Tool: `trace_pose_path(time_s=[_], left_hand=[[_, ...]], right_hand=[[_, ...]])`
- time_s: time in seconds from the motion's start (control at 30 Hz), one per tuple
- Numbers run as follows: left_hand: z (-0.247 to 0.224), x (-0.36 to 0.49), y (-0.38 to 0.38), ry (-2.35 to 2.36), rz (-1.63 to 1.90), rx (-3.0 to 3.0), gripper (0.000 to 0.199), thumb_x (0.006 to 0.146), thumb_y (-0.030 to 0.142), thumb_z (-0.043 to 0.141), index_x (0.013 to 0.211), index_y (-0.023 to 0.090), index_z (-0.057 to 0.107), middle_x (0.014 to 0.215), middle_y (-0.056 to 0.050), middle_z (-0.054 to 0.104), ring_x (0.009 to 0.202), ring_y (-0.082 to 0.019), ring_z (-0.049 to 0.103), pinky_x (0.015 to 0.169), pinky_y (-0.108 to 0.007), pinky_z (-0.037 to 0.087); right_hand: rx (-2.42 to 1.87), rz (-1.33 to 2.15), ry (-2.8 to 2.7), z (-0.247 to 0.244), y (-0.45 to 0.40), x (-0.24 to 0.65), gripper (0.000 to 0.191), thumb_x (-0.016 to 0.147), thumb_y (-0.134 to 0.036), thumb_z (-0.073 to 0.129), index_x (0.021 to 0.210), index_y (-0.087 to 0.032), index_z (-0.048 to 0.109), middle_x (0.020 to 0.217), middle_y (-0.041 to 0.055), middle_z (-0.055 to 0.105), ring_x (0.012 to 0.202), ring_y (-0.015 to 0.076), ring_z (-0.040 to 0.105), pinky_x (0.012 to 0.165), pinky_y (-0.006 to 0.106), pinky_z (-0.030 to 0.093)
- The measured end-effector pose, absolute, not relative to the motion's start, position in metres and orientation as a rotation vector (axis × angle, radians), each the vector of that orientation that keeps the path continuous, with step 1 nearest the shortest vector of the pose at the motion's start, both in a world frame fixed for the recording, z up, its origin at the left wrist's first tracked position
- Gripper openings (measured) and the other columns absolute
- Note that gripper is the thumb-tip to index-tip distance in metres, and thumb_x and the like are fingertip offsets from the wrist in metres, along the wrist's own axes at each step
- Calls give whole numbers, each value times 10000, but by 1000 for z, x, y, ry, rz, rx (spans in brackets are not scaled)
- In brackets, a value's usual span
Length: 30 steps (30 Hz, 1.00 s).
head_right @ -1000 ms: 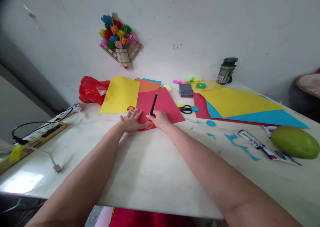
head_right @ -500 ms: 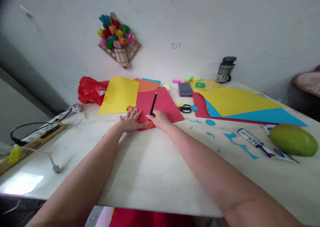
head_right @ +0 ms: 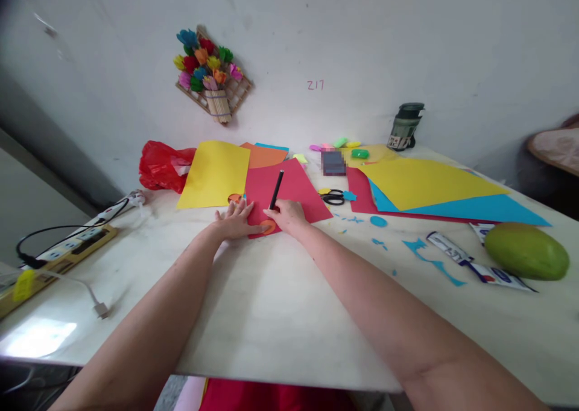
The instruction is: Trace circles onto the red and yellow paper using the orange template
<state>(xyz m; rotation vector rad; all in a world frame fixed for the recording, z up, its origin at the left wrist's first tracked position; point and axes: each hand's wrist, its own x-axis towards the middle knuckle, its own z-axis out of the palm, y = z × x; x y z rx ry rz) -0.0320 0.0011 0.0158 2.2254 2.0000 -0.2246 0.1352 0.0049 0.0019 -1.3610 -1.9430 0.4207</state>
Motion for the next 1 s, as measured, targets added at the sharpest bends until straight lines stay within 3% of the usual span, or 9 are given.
trace_pose_path(time_s=[0.63, 1.0], left_hand=[[13, -34, 4, 1989, -215, 2244, 860, 613, 726, 297, 1308, 310, 7, 1361, 0, -113, 1183, -333, -152, 850, -643, 15], [13, -34, 5, 1994, -229, 2238, 856, 620, 721, 299, 1307, 312, -4, 1361, 4, -114, 1181, -335, -156, 850, -647, 19]], right_hand=[[-1324, 475, -1901, -9, 10, 138, 272, 690, -433, 504, 802, -206, 603, 760, 27, 635, 696, 133, 564, 626, 238, 410], [-1317, 488, -1874, -5, 8, 139, 267, 684, -415, 509, 755, -177, 608, 684, 29, 617, 612, 116, 535, 543, 210, 381]])
